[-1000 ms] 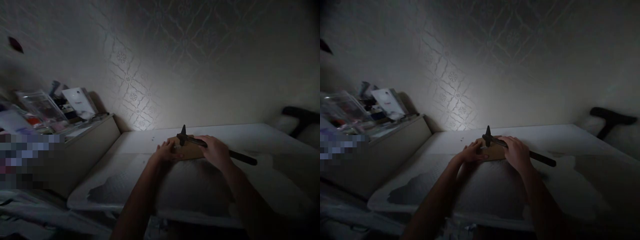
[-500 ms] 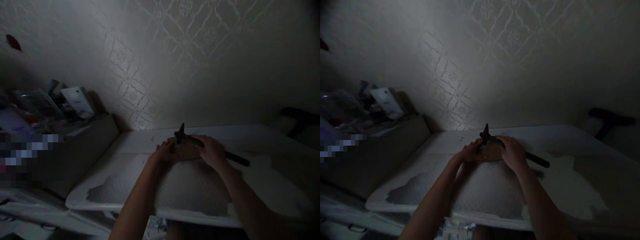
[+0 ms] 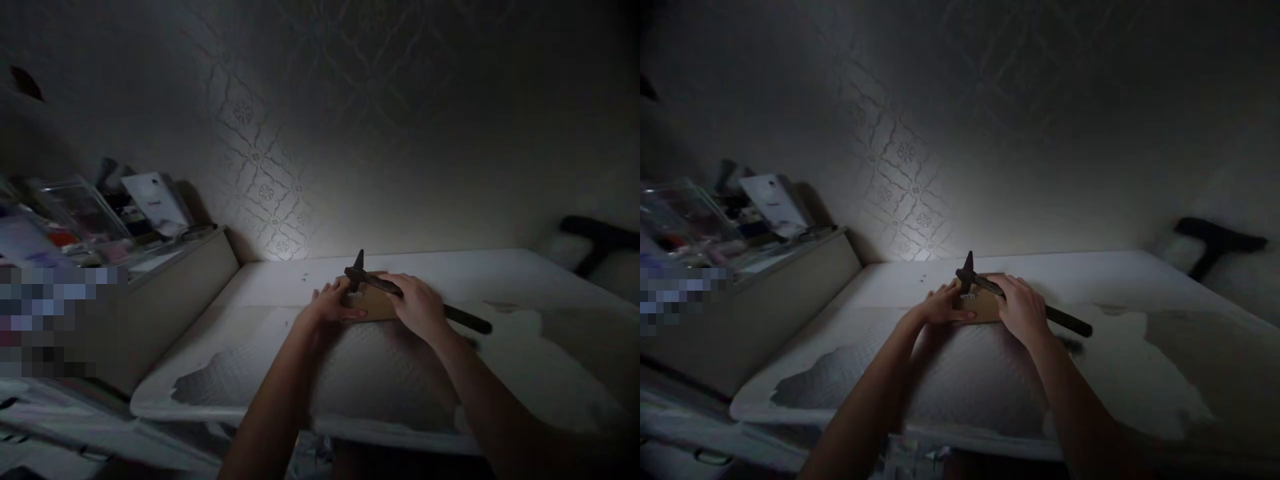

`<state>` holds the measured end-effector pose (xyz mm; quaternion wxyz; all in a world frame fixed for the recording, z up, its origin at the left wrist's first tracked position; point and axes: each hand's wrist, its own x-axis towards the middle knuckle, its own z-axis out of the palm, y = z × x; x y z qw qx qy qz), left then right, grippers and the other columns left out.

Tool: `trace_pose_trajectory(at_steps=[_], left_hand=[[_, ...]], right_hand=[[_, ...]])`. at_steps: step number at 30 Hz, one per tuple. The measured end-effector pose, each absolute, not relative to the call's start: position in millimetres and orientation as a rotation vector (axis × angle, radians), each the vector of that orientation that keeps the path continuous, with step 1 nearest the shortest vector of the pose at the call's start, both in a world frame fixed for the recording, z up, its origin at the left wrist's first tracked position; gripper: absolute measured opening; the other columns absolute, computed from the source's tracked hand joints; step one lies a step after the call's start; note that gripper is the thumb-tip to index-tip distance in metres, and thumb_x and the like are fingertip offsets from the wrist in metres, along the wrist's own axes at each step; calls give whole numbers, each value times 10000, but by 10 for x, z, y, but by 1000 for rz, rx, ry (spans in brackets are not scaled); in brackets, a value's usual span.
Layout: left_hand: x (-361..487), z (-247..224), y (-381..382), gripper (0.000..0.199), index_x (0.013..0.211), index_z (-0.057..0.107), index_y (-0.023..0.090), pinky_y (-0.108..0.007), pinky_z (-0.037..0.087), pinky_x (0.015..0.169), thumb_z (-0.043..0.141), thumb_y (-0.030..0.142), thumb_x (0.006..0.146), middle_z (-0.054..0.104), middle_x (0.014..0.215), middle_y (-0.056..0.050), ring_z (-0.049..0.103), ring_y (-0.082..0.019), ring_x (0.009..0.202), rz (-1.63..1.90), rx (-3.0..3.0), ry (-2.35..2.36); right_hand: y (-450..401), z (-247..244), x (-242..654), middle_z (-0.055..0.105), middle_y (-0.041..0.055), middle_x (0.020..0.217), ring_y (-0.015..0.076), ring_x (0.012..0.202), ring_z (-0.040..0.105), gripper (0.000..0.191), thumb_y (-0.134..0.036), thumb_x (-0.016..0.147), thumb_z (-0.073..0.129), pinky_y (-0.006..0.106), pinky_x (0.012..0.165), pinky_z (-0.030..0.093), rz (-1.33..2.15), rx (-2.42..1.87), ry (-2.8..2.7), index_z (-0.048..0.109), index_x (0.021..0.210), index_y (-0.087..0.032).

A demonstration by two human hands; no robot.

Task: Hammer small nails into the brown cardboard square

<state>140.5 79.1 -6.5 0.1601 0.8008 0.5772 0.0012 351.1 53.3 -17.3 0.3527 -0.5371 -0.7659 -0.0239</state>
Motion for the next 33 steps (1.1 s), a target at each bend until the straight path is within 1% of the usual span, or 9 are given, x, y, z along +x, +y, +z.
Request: trace_pose_trajectory(at_steps=[3,8,14,18,21,25,29,33], left_hand=[[1400,-78,799,1027,1491,128,345,-621,154,1094,515,809,662,119,1584,-60,130,-393,1416,7,2276,1645],[1403,-59,785,1025,1491,130,336,-625,141,1097,521,800,665,120,1583,-69,140,-382,1418,27,2274,1639],[1407,-42,769,1010,1491,133,338,-618,167,1093,521,788,674,127,1582,-66,135,-389,1417,-4,2285,1657],[1418,-22,756,1004,1492,119,345,-595,168,1104,518,785,681,120,1584,-54,143,-373,1419,-18,2271,1664],[1422,-13,755,1015,1493,132,327,-595,156,1106,518,792,677,117,1584,-68,141,-369,1420,-27,2256,1668],[1408,-37,775,1006,1486,182,307,-604,167,1096,510,804,675,136,1578,-96,158,-370,1415,-13,2280,1651],[1401,-52,780,1018,1485,181,309,-599,179,1098,497,822,664,130,1580,-84,153,-375,1416,-20,2288,1651],[1411,-35,764,994,1485,175,311,-597,164,1102,492,807,684,128,1581,-84,128,-375,1422,-45,2277,1672]], right_hand=[[535,-180,3510,671,26,1102,222,991,598,407,-78,790,532,345,829,461,-69,-1390,-1986,612,1142,-266],[541,-183,3516,672,32,1095,221,975,604,396,-81,790,537,346,820,464,-59,-1387,-1988,615,1135,-260],[533,-175,3513,676,32,1087,217,967,609,398,-78,786,538,347,818,468,-53,-1395,-1981,620,1128,-265],[539,-169,3525,673,32,1110,217,985,606,404,-77,783,532,347,826,470,-50,-1388,-1967,622,1131,-263],[548,-167,3546,677,31,1102,217,989,608,423,-71,774,530,344,822,472,-49,-1393,-1955,623,1137,-266],[546,-161,3570,688,31,1062,218,949,621,421,-79,775,533,344,798,478,-48,-1412,-1970,627,1139,-270],[528,-141,3578,690,28,1063,214,950,623,424,-75,769,543,335,794,478,-45,-1412,-1929,634,1129,-280],[519,-126,3579,690,37,1063,222,943,628,406,-81,770,543,340,788,479,-52,-1431,-1959,644,1116,-268]])
